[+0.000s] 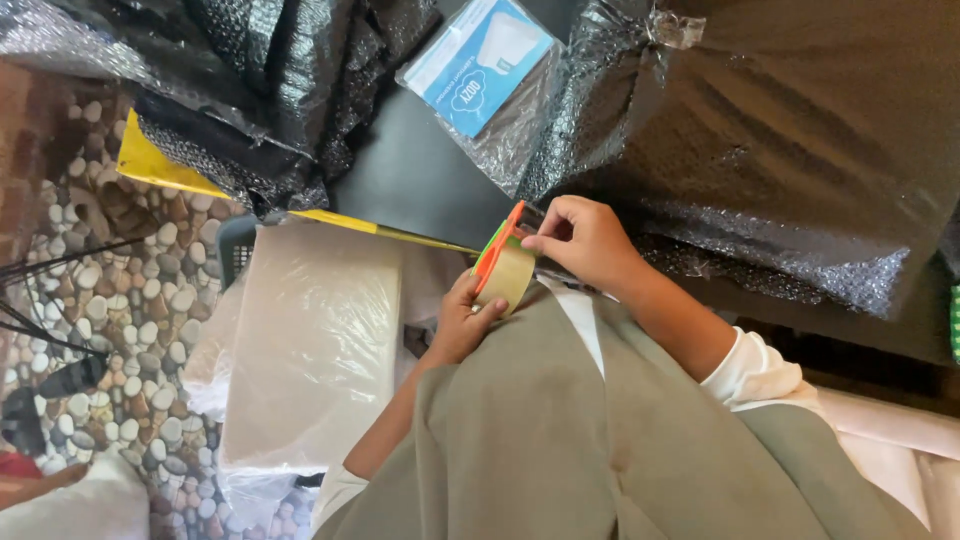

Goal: Wrapping a blue bag in black bubble wrap and securing it with adhesive tape using a dispenser.

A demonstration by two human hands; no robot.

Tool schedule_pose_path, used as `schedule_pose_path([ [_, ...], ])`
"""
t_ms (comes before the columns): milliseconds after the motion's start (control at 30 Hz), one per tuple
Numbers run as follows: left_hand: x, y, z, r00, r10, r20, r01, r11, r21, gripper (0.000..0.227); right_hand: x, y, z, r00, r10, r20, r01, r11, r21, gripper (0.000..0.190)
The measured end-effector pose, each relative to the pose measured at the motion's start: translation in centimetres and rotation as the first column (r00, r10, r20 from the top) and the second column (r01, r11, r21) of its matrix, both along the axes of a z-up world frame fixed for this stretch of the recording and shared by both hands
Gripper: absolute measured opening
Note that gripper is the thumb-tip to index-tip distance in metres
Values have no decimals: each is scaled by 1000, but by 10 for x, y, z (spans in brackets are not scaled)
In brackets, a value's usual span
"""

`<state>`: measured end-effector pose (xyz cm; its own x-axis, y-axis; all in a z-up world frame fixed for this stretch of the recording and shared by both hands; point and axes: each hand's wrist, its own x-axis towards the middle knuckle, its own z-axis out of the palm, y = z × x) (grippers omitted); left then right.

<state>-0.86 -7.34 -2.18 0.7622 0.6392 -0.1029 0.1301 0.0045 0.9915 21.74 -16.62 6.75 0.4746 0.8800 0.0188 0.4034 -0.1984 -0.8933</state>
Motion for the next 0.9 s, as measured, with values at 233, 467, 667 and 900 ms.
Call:
schedule_pose_path([
  [233, 9, -33, 19, 993, 78, -92, -88, 990, -111, 42, 32, -43, 55, 998, -4, -61, 5, 1000, 18, 19],
  [467, 12, -68, 12, 985, 101, 143, -97, 995, -36, 45, 108, -53, -6, 927, -3, -376, 35, 996, 78, 25],
  [667, 9, -96, -1, 929, 113, 353, -97, 993, -63, 44, 116, -52, -50, 738, 40, -674, 21, 996, 82, 26],
  [900, 3, -121, 26, 859, 57, 508, -178, 965, 192, 34, 53, -56, -116, 238, -67, -969, -223, 967, -122, 25],
])
